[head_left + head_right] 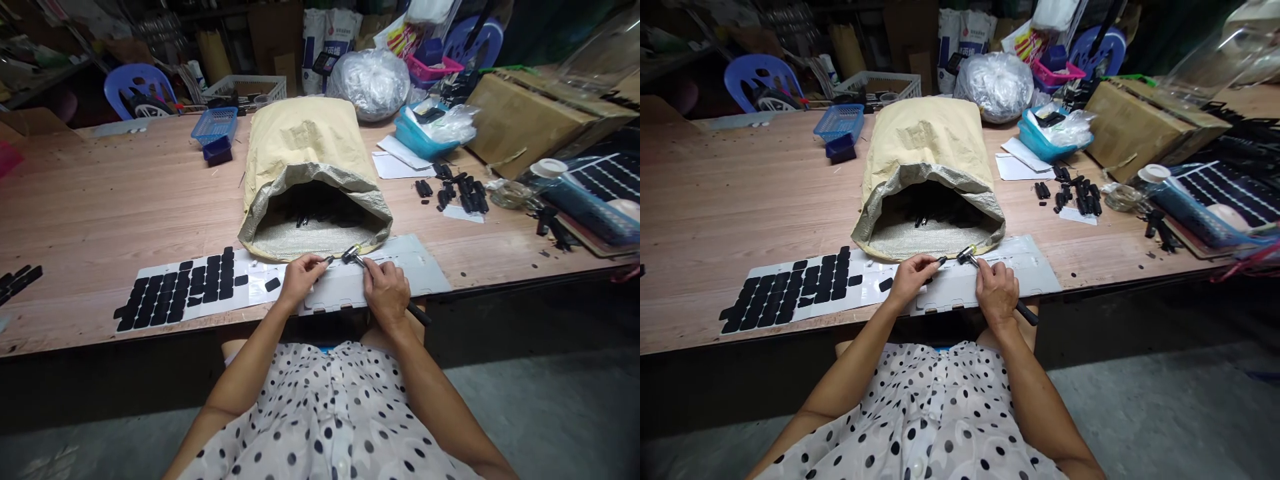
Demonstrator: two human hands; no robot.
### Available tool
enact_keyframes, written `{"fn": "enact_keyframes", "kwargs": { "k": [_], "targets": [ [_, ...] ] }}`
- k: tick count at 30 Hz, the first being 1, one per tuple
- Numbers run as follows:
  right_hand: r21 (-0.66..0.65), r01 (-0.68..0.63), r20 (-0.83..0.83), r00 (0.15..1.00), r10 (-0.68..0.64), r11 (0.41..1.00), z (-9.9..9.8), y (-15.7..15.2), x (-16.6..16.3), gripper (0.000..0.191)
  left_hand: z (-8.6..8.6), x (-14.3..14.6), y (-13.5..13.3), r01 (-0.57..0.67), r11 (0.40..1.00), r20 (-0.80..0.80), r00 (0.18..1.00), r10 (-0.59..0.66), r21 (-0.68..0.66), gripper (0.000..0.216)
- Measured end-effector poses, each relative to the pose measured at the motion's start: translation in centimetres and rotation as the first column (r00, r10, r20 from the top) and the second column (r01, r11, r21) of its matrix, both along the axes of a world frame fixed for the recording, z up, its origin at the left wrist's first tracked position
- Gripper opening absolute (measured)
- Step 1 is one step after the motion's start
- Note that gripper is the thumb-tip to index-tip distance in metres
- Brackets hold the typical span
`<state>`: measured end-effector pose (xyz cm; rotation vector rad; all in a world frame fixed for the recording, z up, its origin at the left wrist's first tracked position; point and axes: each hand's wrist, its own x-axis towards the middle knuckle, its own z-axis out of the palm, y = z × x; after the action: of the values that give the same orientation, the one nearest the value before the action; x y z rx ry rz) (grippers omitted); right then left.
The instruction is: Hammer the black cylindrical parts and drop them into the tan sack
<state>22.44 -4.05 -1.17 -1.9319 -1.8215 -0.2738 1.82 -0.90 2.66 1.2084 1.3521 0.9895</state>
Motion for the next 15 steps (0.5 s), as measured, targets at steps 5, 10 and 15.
{"fn": "enact_keyframes", "kwargs": {
  "k": [5, 10, 15],
  "targets": [
    [-0.018, -0.044, -0.189, 0.981, 0.040, 0.999, 0.7, 0.1, 0.8, 0.033, -0.9, 1.1, 0.1, 0.186, 0.939, -0.480, 0.877, -0.027, 0.288, 0.007],
    [-0.011, -0.188, -0.426, 0.890, 0.165, 0.982, 1.2, -1.1, 0.8, 0.037, -1.5, 0.7, 0.6, 0.299, 0.913, -0.570, 0.816, -0.094, 0.278, 0.014],
    [0.016, -0.263, -0.475, 0.847, 0.239, 0.965, 2.3, -2.6, -0.4, 0.037, -1.5, 0.4, 1.1, 0.333, 0.914, -0.584, 0.799, -0.143, 0.231, 0.014]
  ]
}}
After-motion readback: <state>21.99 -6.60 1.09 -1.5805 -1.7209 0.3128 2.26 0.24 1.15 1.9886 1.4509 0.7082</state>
